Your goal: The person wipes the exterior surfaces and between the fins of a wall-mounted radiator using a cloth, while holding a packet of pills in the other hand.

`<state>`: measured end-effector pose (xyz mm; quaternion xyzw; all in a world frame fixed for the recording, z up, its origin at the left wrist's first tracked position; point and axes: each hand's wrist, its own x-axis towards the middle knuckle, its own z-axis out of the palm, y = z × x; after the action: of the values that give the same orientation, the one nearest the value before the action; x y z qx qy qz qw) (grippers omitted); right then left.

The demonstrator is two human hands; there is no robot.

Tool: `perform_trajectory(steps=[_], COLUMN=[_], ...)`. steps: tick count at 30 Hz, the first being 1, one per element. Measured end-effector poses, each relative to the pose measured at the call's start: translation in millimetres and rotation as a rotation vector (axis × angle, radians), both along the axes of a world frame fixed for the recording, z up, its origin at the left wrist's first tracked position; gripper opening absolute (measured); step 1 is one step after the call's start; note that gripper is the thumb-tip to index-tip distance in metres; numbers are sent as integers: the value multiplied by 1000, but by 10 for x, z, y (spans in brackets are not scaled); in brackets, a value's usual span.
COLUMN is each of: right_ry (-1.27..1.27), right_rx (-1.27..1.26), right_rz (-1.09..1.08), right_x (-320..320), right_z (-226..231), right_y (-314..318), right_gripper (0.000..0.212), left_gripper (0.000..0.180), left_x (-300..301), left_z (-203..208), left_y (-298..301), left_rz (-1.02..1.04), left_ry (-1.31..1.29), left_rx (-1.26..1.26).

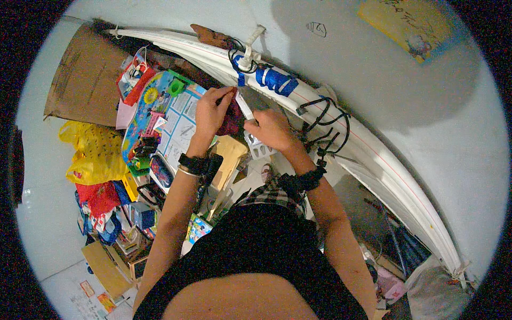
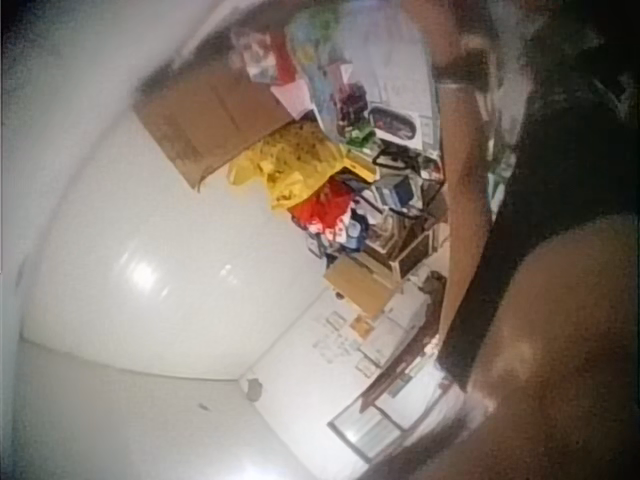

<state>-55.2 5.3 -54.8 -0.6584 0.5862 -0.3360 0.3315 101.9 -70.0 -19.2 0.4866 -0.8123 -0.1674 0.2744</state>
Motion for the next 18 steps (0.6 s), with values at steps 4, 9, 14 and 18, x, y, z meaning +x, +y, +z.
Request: perform_trajectory(steps=[4,9,14,18], right_ry=[7,14,-31,11], right_rx=[21,-22,23,-19], right_rz=[-7,-8,1,-8], right_x=[-18,-19,-23,-14], right_z=[-35,-26,-23,-84], right_y=[-9,-3,-18,-44], right_gripper=[32,35,32,32], left_gripper=[15,16,16,18], left_x=[-46,7,51,124], left_z=[40,88,-16,-131], left_y=[86,75,-125,-164], left_rz=[-118,-70,6,64], left_ry=[49,-5,10,250], left_rx=[11,57,-10,227])
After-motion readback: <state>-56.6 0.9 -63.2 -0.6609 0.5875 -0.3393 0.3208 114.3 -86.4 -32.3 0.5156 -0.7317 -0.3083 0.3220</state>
